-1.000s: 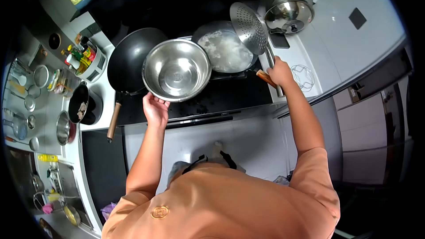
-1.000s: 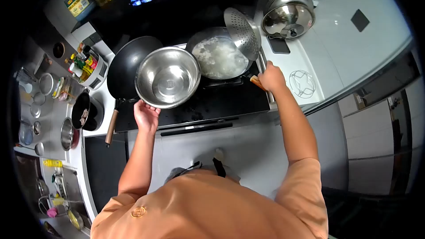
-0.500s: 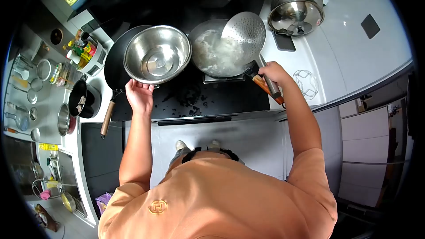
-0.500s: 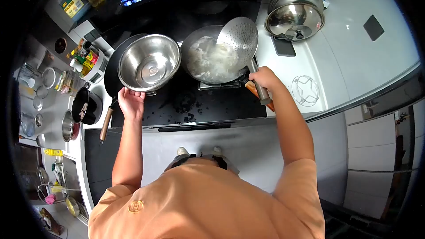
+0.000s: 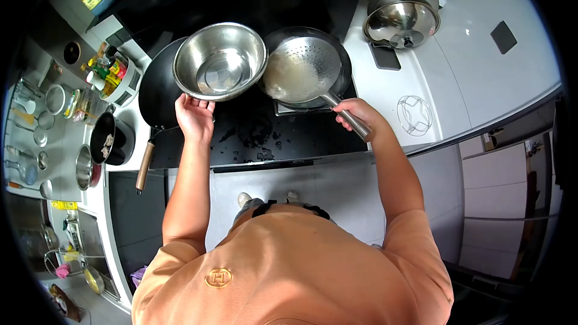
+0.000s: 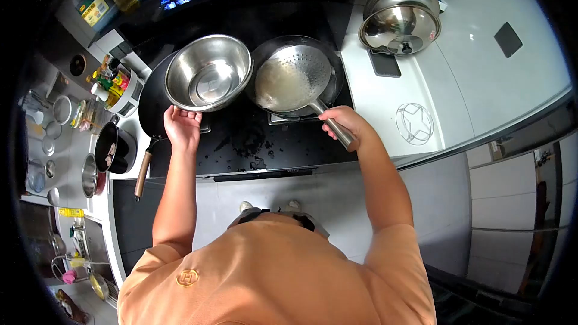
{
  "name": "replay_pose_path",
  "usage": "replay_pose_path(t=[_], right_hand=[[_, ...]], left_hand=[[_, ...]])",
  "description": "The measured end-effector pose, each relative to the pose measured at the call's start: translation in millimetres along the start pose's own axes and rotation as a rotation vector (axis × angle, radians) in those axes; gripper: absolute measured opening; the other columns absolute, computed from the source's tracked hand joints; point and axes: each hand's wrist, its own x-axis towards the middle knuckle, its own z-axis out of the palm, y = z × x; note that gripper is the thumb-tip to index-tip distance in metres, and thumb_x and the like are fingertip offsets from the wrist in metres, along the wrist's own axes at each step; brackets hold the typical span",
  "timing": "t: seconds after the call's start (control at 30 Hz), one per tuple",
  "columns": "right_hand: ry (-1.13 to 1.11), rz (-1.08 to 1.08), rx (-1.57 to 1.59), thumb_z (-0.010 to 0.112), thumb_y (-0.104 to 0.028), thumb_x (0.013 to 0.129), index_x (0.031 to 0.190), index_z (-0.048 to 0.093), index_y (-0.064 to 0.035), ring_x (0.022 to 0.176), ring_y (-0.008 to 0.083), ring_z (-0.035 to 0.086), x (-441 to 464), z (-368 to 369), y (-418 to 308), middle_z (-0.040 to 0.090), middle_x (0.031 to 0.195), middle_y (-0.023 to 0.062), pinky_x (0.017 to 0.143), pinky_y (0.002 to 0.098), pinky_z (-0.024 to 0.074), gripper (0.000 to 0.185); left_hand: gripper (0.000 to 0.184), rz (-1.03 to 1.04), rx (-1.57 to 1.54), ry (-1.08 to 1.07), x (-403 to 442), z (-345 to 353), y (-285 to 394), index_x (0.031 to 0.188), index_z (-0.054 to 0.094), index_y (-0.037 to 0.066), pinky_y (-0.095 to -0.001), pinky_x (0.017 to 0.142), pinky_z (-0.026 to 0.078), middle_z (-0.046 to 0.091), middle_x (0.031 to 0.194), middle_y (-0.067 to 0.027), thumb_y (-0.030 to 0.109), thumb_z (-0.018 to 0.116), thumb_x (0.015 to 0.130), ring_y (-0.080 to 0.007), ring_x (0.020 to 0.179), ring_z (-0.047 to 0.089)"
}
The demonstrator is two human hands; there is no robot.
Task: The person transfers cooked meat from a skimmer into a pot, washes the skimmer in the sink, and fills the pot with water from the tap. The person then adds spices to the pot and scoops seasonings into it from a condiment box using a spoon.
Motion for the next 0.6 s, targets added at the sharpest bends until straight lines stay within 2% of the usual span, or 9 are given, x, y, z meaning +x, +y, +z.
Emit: replay_pose_path(t=[0.3,0.5,0.53,0.6], right_hand=[[0.060,-0.135,0.031,0.061,-0.017,0.081,0.082,0.052,-0.0069,0.046,0.0133,0.052,-15.5,-3.2,3.4,0.056,0.064,0.0047,0.043,0.0274,0.0433,0.014],[0.222,-0.260,-0.266,0.063,-0.016,0.079,0.085,0.055,-0.0031,0.046,0.0135,0.052,-17.1,-15.6,-0.3,0.057,0.066,0.0050,0.043,0.0277,0.0435,0.016],[0.284,-0.288,-0.396,0.064,-0.016,0.076,0.092,0.058,0.0011,0.052,0.0216,0.058,-19.8,-17.3,-3.2,0.062,0.071,0.0117,0.051,0.0331,0.0492,0.024],[0.489,-0.493,-0.721,0.065,-0.016,0.074,0.098,0.057,0.0026,0.061,0.0286,0.062,-23.7,-17.1,-4.9,0.063,0.075,0.0175,0.060,0.0372,0.0512,0.032]], left_hand=[[0.029,-0.019,0.006,-0.015,7.7,-2.6,-1.1,0.102,0.053,0.006,-0.0387,0.089,0.044,0.061,0.100,-0.0072,0.031,0.041,0.093,-0.0203,0.097,0.057],[0.027,-0.004,-0.003,0.010,7.0,3.0,-0.8,0.099,0.053,0.007,-0.0378,0.086,0.044,0.062,0.097,-0.0065,0.031,0.041,0.093,-0.0196,0.093,0.058],[0.027,-0.006,-0.002,0.008,7.3,1.9,-1.4,0.099,0.053,0.007,-0.0376,0.086,0.044,0.062,0.097,-0.0063,0.031,0.041,0.093,-0.0195,0.093,0.058],[0.027,-0.011,0.000,-0.001,9.4,-0.5,-2.5,0.098,0.053,0.008,-0.0372,0.085,0.044,0.062,0.097,-0.0059,0.030,0.041,0.093,-0.0191,0.093,0.058]])
